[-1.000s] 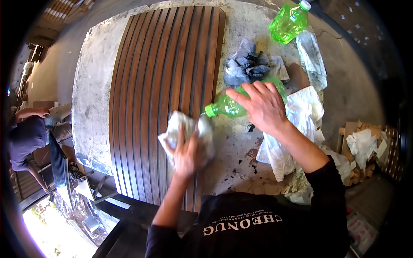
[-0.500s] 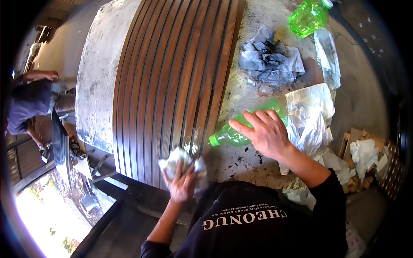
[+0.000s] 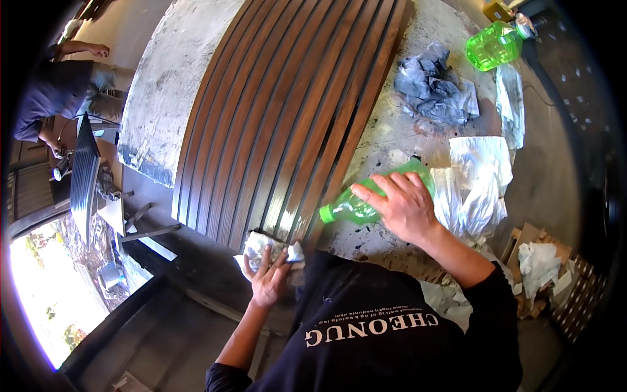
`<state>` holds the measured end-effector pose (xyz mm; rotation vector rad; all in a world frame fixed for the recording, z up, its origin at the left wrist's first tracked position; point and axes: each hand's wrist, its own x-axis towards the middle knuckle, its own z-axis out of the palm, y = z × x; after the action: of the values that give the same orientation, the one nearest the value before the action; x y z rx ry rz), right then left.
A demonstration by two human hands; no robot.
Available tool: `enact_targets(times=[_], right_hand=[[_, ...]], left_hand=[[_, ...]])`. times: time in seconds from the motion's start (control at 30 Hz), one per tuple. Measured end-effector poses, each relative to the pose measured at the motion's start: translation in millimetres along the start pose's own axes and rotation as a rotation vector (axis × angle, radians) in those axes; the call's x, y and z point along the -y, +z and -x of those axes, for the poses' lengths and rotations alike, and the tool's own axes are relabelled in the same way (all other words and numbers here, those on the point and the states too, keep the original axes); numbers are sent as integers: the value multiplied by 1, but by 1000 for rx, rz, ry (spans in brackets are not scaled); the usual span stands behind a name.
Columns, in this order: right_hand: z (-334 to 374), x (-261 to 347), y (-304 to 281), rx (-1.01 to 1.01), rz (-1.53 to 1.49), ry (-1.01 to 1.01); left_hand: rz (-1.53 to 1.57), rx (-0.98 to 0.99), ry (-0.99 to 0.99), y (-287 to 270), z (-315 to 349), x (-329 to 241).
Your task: The person applies a liquid from a green bottle onto wooden slat panels and wipes them down with a cloth, while another person also wipes a separate panel on the same workbench.
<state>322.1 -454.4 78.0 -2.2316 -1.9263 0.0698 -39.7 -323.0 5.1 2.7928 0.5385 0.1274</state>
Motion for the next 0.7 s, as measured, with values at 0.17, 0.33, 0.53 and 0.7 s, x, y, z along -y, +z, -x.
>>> enact_targets(times=[0.17, 0.33, 0.53, 0.7], right_hand=[[-16, -24, -18, -24, 48, 108], [-28, -75, -34, -45, 153, 237], [-48, -124, -47, -72, 138, 357], [-59, -143, -41, -106, 151, 335]], left_hand=[[90, -79, -14, 5, -135, -20], [198, -92, -12, 11, -175, -28], [109, -49, 49, 13, -209, -16], [132, -120, 150, 13, -307, -21]])
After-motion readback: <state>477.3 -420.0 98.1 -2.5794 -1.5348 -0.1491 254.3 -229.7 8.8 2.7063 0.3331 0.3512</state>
